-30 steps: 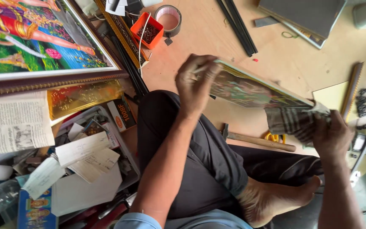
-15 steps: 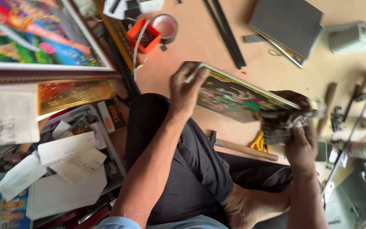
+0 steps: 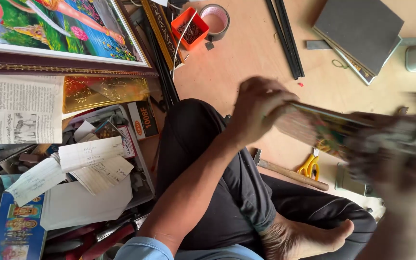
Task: Assembling and finishing a small picture frame by attaching the backing and cleaning the glass.
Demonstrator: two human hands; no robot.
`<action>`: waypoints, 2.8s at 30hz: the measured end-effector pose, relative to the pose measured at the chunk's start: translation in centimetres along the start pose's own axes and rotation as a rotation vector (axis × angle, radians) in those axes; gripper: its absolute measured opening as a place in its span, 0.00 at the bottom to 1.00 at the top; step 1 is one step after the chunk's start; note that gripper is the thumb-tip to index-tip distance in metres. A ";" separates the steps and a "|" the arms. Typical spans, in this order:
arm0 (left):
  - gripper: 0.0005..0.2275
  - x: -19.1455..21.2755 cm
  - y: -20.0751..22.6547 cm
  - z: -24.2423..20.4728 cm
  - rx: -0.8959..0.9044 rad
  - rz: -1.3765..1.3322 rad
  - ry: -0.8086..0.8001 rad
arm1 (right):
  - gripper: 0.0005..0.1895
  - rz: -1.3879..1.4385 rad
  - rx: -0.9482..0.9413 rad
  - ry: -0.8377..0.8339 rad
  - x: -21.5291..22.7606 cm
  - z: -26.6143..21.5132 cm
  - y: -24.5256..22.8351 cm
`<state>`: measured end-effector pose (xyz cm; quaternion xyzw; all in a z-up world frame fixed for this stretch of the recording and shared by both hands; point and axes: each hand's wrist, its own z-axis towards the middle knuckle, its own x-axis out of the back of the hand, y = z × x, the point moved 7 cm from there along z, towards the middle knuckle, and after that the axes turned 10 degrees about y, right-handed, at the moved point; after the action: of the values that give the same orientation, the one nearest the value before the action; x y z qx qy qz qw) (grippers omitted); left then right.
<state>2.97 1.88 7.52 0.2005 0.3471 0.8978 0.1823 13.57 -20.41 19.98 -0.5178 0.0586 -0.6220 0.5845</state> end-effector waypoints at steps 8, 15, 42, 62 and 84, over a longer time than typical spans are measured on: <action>0.08 -0.4 0.9 -1.4 0.200 -0.393 -0.072 | 0.19 -0.515 0.418 -0.047 -9.7 -0.1 -5.3; 0.08 -0.5 0.0 -1.2 0.279 -0.468 -0.036 | 0.22 -0.525 0.470 0.000 -8.1 -2.3 0.1; 0.25 4.2 2.0 2.8 0.092 0.061 0.191 | 0.15 0.058 0.061 0.240 -3.3 -0.7 -1.7; 0.11 4.2 -3.8 1.8 0.259 -0.046 0.187 | 0.13 -0.792 -0.029 -0.112 2.6 -14.0 21.0; 0.08 -1.4 -8.4 -4.1 0.994 -0.393 0.069 | 0.13 0.606 -0.866 0.378 -12.3 -11.5 11.3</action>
<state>3.73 4.80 -1.48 0.1641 0.7672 0.5802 0.2186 10.20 -20.34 -0.03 -0.5502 0.5585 -0.4273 0.4503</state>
